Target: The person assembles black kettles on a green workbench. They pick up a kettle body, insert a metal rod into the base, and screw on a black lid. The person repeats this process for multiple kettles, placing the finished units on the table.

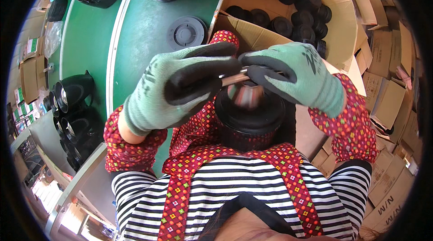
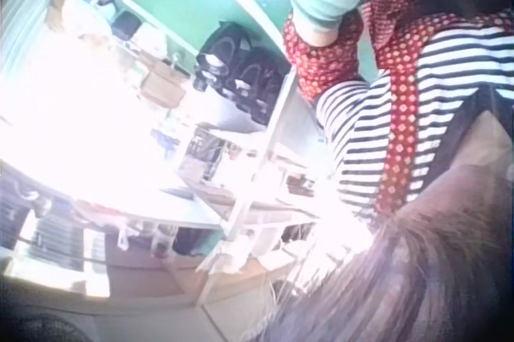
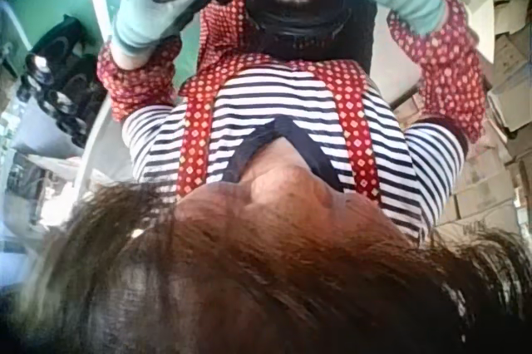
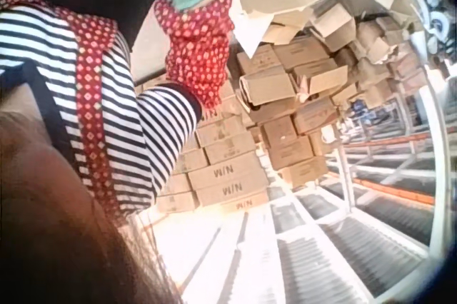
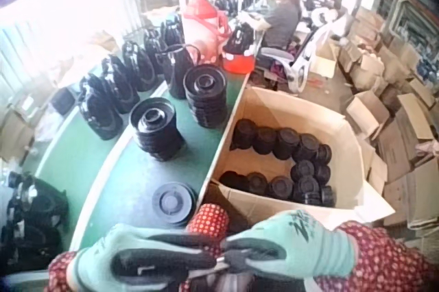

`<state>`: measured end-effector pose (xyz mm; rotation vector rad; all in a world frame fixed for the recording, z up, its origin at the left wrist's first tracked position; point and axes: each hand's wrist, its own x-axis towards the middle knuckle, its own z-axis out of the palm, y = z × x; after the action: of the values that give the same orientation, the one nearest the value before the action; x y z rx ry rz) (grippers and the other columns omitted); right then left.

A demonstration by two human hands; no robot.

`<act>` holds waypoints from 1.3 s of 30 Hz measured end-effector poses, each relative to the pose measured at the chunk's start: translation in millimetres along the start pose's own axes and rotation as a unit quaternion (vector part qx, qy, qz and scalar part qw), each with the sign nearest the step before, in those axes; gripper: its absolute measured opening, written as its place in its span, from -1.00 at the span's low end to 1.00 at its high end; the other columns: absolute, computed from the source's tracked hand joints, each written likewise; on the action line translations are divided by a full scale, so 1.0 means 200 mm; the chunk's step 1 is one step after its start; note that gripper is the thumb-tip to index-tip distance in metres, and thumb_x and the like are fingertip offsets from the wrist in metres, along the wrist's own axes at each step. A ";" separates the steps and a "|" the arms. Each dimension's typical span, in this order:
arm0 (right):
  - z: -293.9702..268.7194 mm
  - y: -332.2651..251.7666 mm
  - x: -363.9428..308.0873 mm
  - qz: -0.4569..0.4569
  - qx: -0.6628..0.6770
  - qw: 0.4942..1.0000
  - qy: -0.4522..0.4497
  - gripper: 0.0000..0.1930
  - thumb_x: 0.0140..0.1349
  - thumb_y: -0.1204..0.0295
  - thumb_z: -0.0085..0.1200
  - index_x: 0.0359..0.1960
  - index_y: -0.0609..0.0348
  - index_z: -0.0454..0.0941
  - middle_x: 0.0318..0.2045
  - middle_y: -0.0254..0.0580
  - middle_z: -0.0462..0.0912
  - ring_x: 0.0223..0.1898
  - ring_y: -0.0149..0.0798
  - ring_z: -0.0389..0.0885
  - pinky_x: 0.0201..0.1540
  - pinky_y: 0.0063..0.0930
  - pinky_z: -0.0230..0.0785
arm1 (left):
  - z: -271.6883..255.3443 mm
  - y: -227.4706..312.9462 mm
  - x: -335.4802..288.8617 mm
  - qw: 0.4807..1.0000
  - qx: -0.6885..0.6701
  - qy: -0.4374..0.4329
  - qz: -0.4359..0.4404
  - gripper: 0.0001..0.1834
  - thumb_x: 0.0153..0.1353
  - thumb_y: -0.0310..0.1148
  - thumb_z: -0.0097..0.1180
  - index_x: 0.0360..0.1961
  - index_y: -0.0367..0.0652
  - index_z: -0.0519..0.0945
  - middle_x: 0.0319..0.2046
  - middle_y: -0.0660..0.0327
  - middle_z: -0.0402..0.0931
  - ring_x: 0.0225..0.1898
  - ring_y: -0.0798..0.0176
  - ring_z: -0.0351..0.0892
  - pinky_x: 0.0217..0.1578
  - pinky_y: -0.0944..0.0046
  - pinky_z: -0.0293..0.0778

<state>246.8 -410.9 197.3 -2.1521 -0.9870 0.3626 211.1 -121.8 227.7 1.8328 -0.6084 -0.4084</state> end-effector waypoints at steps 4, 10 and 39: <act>0.08 0.16 0.00 0.002 0.109 0.993 -0.044 -0.66 0.35 0.21 0.19 0.01 0.13 0.76 -0.20 0.01 0.79 -0.18 0.05 0.77 -0.08 -0.22 0.58 | 0.05 0.04 0.00 0.996 0.065 -0.018 0.050 -0.56 0.23 -0.55 0.17 0.16 -0.32 0.70 0.02 -0.19 0.70 -0.04 -0.12 0.77 -0.01 0.09 0.64; 0.24 0.25 -0.01 -0.092 0.087 0.990 0.066 -0.64 0.34 0.16 0.15 0.03 0.09 0.71 -0.07 -0.08 0.72 0.02 0.06 0.63 0.18 -0.07 0.41 | 0.21 0.24 0.07 0.961 0.273 0.006 0.047 -0.44 0.14 -0.41 0.18 0.22 -0.29 0.64 0.08 -0.18 0.56 0.20 -0.32 0.55 0.19 -0.16 0.49; 0.40 0.27 -0.04 -0.175 0.062 0.973 0.137 -0.57 0.32 0.21 0.26 0.15 0.14 0.58 0.11 0.07 0.59 0.18 0.18 0.50 0.29 0.04 0.31 | 0.25 0.43 0.20 0.995 0.104 -0.014 -0.002 -0.33 0.51 -0.17 -0.02 0.47 -0.46 0.34 0.46 -0.29 0.28 0.54 -0.25 0.21 0.54 -0.06 0.04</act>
<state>229.6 -399.9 101.7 -1.8119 -1.1231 -0.0427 198.6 -206.3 293.4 2.0284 -0.6887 -0.3859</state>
